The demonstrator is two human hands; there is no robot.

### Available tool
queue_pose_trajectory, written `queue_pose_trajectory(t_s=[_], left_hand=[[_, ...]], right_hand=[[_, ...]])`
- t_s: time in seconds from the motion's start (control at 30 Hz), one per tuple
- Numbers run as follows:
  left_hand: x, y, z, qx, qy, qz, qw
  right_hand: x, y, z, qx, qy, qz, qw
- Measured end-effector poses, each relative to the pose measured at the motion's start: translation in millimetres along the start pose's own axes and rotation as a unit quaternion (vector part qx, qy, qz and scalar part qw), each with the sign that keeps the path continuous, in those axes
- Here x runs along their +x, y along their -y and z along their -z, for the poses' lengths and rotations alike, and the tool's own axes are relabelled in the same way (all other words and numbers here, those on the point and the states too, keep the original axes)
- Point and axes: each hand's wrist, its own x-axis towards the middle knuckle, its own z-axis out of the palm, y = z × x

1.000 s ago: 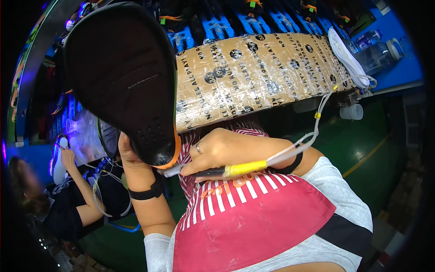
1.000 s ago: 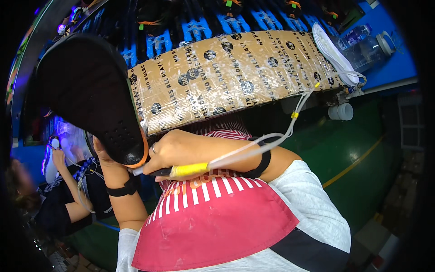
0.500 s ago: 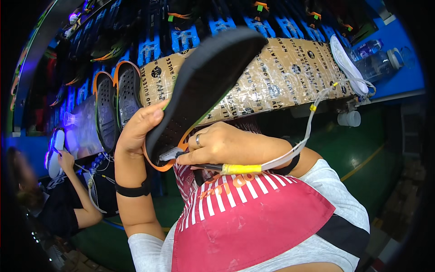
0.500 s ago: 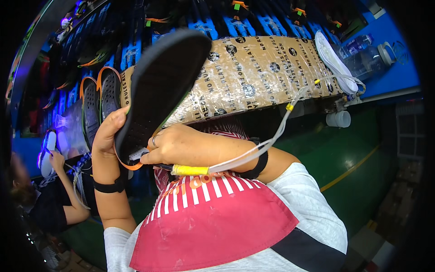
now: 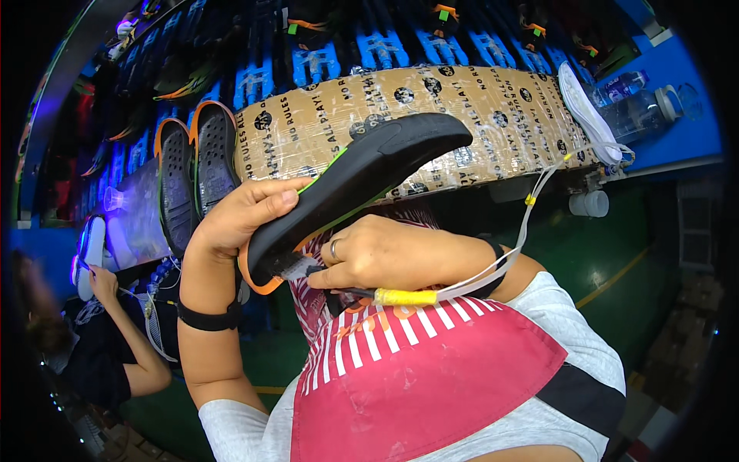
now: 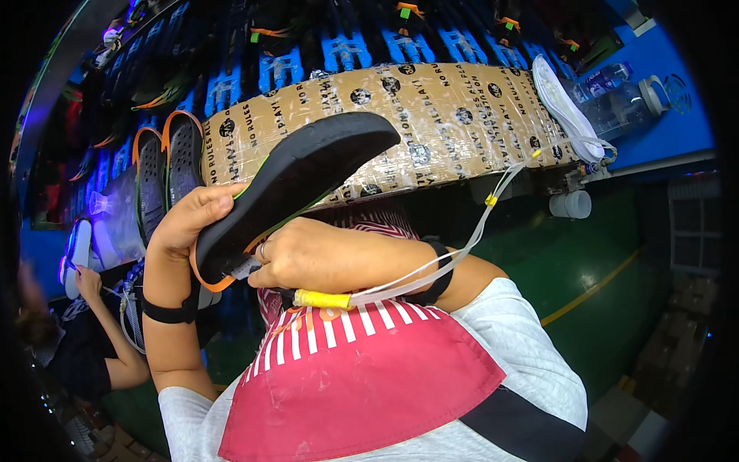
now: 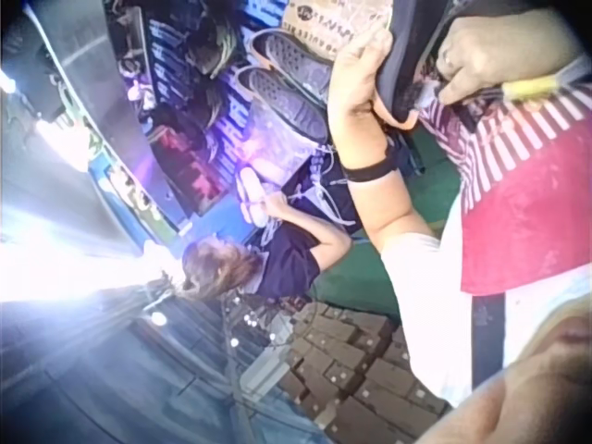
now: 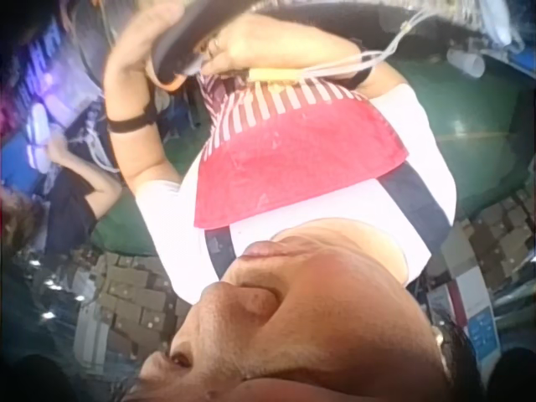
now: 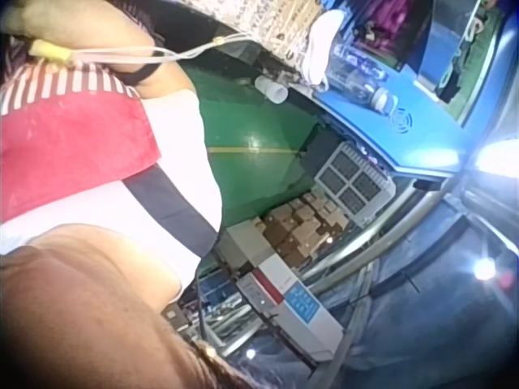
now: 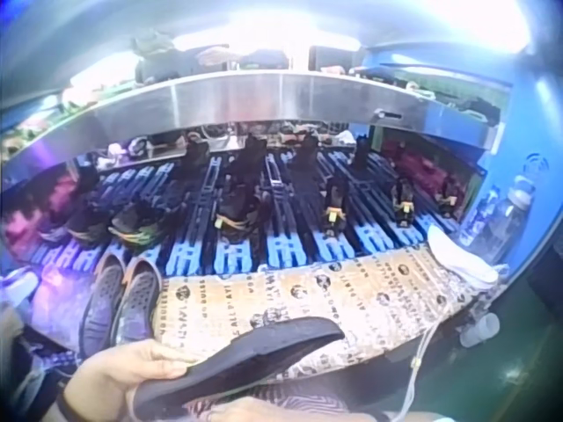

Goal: The person is applying adhesive to the soles of shoes using a brush connected to a glue supply line.

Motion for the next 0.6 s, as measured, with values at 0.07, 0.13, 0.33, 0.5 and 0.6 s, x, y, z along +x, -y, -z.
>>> queue_pose_trajectory(t_s=[0.07, 0.13, 0.33, 0.5, 0.6], left_hand=[[-1.0, -0.2, 1.5, 0.025, 0.005, 0.016, 1.0], [-0.7, -0.9, -0.4, 0.046, -0.015, 0.002, 0.999], [2.6, 2.5, 2.9, 0.02, 0.0, 0.019, 1.0], [4.5, 19.6, 8.2, -0.05, -0.062, -0.024, 0.997], [11.3, 31.6, 11.6, -0.132, -0.093, -0.037, 0.986]], right_hand=[[1.9, 1.9, 15.8, 0.025, 0.06, -0.019, 0.998], [-0.3, 1.3, 18.0, 0.087, 0.087, -0.037, 0.992], [-2.1, -4.4, 4.6, 0.025, 0.0, -0.017, 1.0], [-9.0, -10.7, 10.9, 0.154, -0.013, -0.035, 0.987], [-12.6, -16.5, 4.6, 0.115, -0.031, -0.07, 0.99]])
